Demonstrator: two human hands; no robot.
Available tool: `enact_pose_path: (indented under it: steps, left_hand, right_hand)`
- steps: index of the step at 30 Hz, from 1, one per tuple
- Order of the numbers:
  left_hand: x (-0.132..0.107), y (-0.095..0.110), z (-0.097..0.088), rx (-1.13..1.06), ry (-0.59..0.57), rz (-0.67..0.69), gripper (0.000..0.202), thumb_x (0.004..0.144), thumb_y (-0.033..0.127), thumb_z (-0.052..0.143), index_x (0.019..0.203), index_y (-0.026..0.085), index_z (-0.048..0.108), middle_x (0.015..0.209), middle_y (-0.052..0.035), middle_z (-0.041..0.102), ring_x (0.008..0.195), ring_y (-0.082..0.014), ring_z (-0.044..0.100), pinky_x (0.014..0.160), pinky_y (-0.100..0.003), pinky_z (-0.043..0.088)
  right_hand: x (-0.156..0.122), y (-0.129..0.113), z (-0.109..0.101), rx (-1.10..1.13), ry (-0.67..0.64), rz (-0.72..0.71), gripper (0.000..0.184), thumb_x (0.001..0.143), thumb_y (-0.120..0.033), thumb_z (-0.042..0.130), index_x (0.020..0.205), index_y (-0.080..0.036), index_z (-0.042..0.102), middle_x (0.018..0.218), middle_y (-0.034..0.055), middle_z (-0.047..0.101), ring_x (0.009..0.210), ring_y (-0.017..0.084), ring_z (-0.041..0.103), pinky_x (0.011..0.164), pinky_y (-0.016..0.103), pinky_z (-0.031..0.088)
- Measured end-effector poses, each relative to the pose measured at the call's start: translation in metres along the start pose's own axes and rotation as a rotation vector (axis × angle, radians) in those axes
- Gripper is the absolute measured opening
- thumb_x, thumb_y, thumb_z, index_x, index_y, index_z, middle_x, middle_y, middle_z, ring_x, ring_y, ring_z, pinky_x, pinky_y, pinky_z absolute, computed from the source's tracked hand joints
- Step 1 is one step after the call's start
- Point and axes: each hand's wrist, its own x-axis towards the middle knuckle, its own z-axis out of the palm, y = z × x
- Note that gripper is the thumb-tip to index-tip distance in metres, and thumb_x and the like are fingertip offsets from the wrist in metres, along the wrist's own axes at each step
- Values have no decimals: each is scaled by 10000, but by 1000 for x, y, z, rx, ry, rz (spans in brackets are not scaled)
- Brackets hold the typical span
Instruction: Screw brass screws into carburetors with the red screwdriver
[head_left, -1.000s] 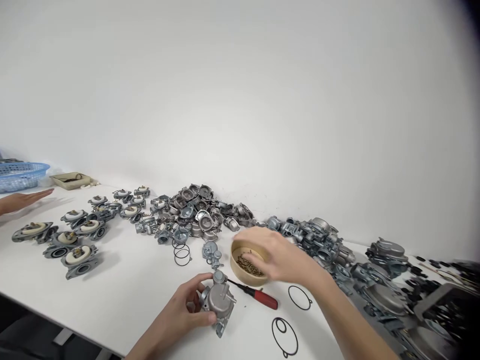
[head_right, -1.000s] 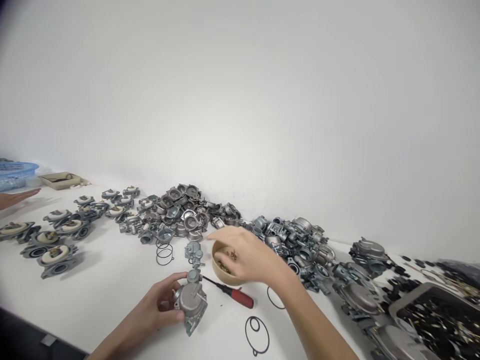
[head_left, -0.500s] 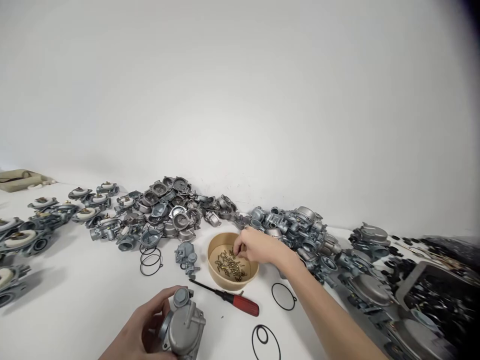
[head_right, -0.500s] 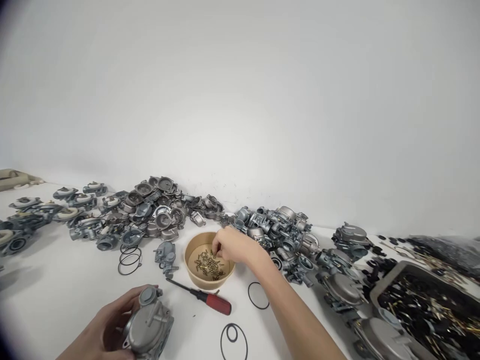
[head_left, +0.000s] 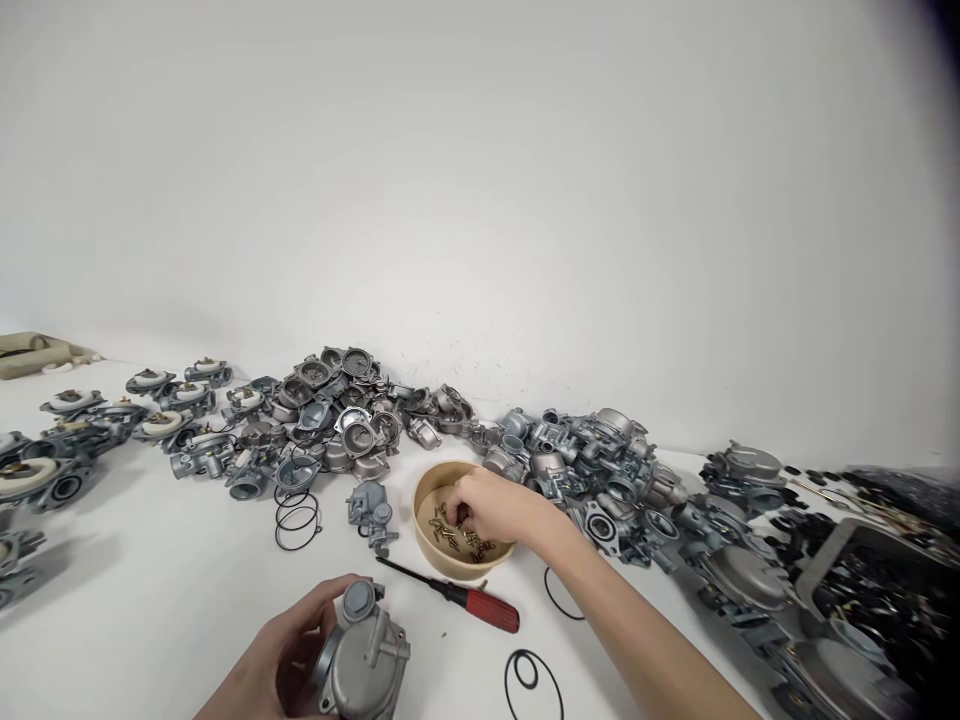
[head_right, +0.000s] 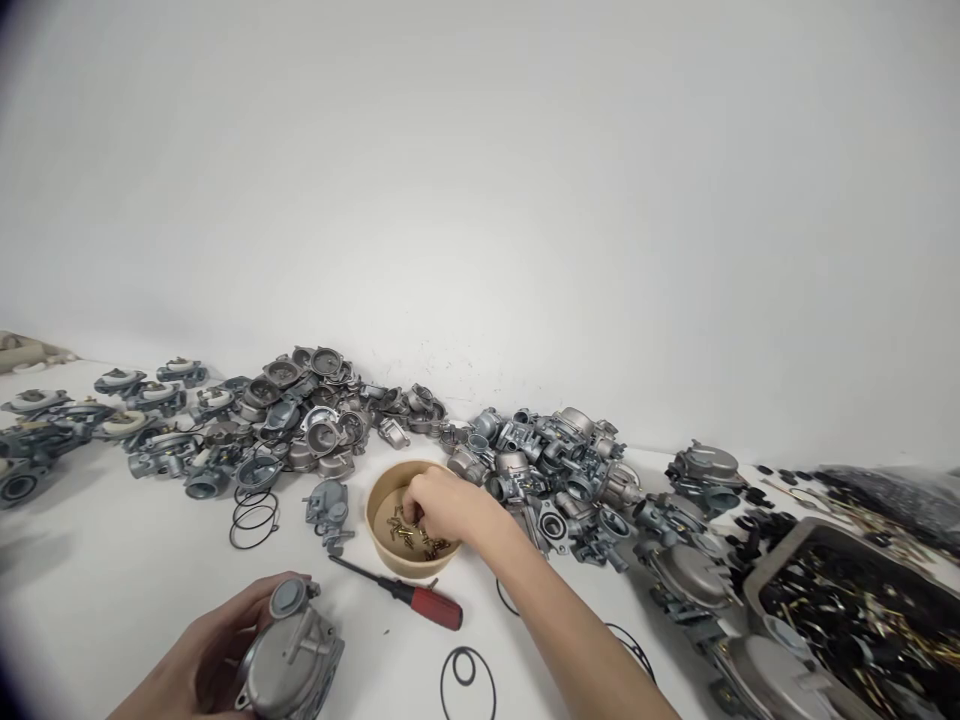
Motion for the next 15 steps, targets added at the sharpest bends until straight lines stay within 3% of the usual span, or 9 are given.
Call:
enact_pose_path:
  steps: [7,12,15]
  left_hand:
    - [-1,3,3,13,0,25,1109,461,488,1042,1478,272,655,1244,-137,738,1173,-440,665,1001,-496,544]
    - [0,2,3,6,-10,31,1107,476,494,1039,1487,270,648,1259,-141,736,1175,-441,663,1005,-495,528]
    - [0,2,3,-3,-22,28,1125,469,514,1046,1491,274,640,1264,-135,738,1178,-435,665,994,-476,536]
  right_hand:
    - [-1,12,-5,75,49,7,393,809,3,621,1029,-203,873,967,91,833,671,187,699,572,282,499]
    - [-5,17,-12,156,83,-8,311,850,-40,661,1003,-202,878,999,91,845,844,234,770,735,308,595]
    - [-7,17,-16,194,89,-7,268,863,-62,671,977,-187,879,932,97,847,834,251,774,772,342,609]
